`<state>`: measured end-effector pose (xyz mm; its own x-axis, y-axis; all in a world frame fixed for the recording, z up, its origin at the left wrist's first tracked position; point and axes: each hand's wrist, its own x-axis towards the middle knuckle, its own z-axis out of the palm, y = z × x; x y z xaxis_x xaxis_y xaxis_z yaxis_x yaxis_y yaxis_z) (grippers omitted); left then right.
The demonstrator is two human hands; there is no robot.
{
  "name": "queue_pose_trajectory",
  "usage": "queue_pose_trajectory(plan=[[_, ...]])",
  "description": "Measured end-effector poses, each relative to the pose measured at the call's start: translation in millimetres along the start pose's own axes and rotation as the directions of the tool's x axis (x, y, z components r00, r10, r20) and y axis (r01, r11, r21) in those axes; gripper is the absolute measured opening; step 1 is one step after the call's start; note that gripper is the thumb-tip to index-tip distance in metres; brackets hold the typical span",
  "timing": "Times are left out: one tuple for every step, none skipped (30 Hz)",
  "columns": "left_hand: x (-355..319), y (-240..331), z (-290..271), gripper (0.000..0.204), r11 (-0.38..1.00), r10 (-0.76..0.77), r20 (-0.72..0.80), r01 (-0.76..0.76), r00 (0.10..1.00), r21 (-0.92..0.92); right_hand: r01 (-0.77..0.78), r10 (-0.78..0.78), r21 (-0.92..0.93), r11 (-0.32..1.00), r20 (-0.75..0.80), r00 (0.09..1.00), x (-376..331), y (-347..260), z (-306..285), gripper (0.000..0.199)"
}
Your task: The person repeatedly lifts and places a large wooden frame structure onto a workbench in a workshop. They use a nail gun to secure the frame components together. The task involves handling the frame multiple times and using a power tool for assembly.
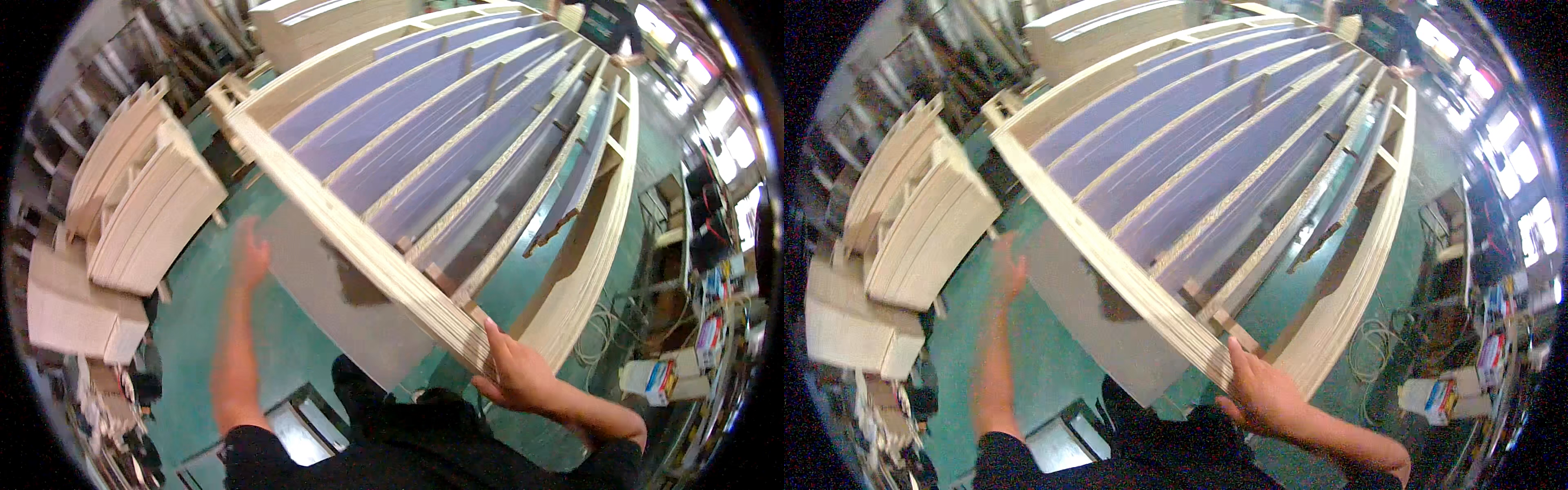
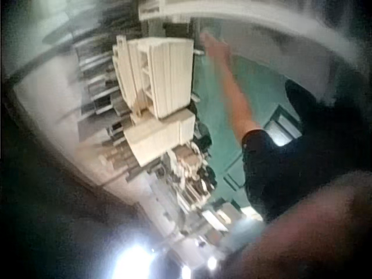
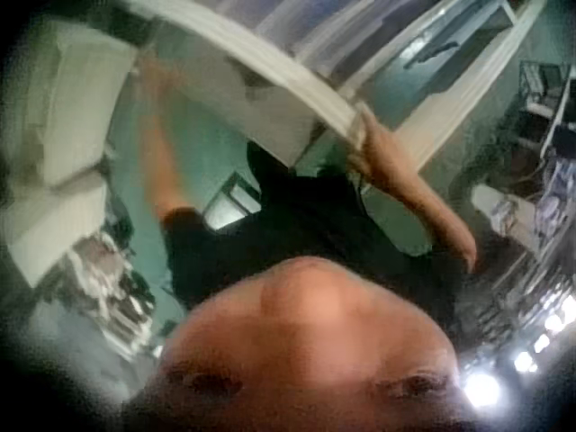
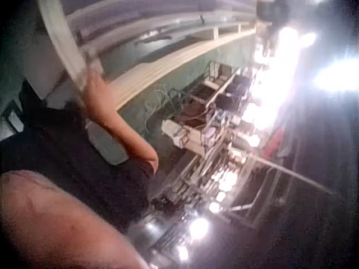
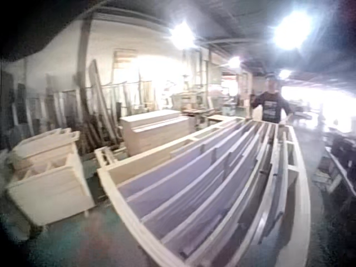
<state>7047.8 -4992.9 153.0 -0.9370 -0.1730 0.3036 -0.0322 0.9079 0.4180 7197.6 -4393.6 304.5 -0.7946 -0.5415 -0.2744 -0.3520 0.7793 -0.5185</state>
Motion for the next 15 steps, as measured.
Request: queue_pose_trajectory(plan=[[53, 3, -12, 0.081, 0.957, 0.231, 0.001, -0.227, 0.973, 0.180, -0.127, 0.126, -0.035, 0.991, -0.020, 0.992, 5, -8, 2, 0.105], [100, 9, -23, 0.090, 0.924, 0.308, 0.061, -0.314, 0.949, 0.220, -0.247, 0.246, -0.061, 0.967, -0.026, 0.969, 8, -24, -2, 0.106], [142, 20, -35, 0.100, 0.879, 0.385, 0.121, -0.404, 0.915, 0.252, -0.366, 0.364, -0.084, 0.927, -0.032, 0.931, 11, -39, 2, 0.106], [177, 33, -44, 0.105, 0.816, 0.448, 0.190, -0.486, 0.874, 0.312, -0.400, 0.375, -0.092, 0.912, -0.207, 0.903, 13, -39, 19, 0.103], [211, 43, -45, 0.109, 0.746, 0.501, 0.258, -0.563, 0.826, 0.356, -0.458, 0.414, -0.111, 0.882, -0.282, 0.865, 19, -41, 28, 0.097], [243, 42, -51, 0.114, 0.726, 0.492, 0.355, -0.600, 0.795, 0.336, -0.500, 0.435, -0.120, 0.857, -0.353, 0.829, 25, -44, 38, 0.092], [267, 42, -43, 0.118, 0.714, 0.485, 0.437, -0.632, 0.757, 0.303, -0.548, 0.449, -0.144, 0.824, -0.426, 0.786, 26, -43, 44, 0.086], [285, 49, -30, 0.104, 0.708, 0.502, 0.466, -0.655, 0.729, 0.263, -0.609, 0.471, -0.127, 0.783, -0.519, 0.713, 29, -36, 55, 0.074], [301, 50, -27, 0.096, 0.684, 0.392, 0.612, -0.663, 0.686, 0.305, -0.601, 0.469, -0.109, 0.792, -0.521, 0.713, 33, -35, 60, 0.072], [317, 50, -26, 0.087, 0.651, 0.266, 0.721, -0.671, 0.639, 0.355, -0.588, 0.456, -0.096, 0.803, -0.536, 0.711, 40, -32, 59, 0.071], [333, 57, -19, 0.078, 0.614, 0.139, 0.800, -0.685, 0.584, 0.393, -0.582, 0.442, -0.095, 0.808, -0.557, 0.704, 43, -29, 54, 0.069], [337, 55, -15, 0.070, 0.597, 0.229, 0.788, -0.721, 0.572, 0.350, -0.596, 0.476, -0.053, 0.801, -0.547, 0.688, 45, -30, 51, 0.067], [339, 50, -15, 0.062, 0.574, 0.314, 0.769, -0.757, 0.556, 0.313, -0.611, 0.489, -0.042, 0.790, -0.557, 0.671, 46, -31, 53, 0.067], [350, 38, -14, 0.062, 0.598, 0.349, 0.778, -0.764, 0.522, 0.245, -0.613, 0.493, -0.033, 0.790, -0.561, 0.665, 49, -31, 55, 0.066], [358, 28, -8, 0.061, 0.568, 0.432, 0.763, -0.802, 0.480, 0.184, -0.612, 0.494, -0.025, 0.790, -0.564, 0.661, 48, -34, 53, 0.066]])
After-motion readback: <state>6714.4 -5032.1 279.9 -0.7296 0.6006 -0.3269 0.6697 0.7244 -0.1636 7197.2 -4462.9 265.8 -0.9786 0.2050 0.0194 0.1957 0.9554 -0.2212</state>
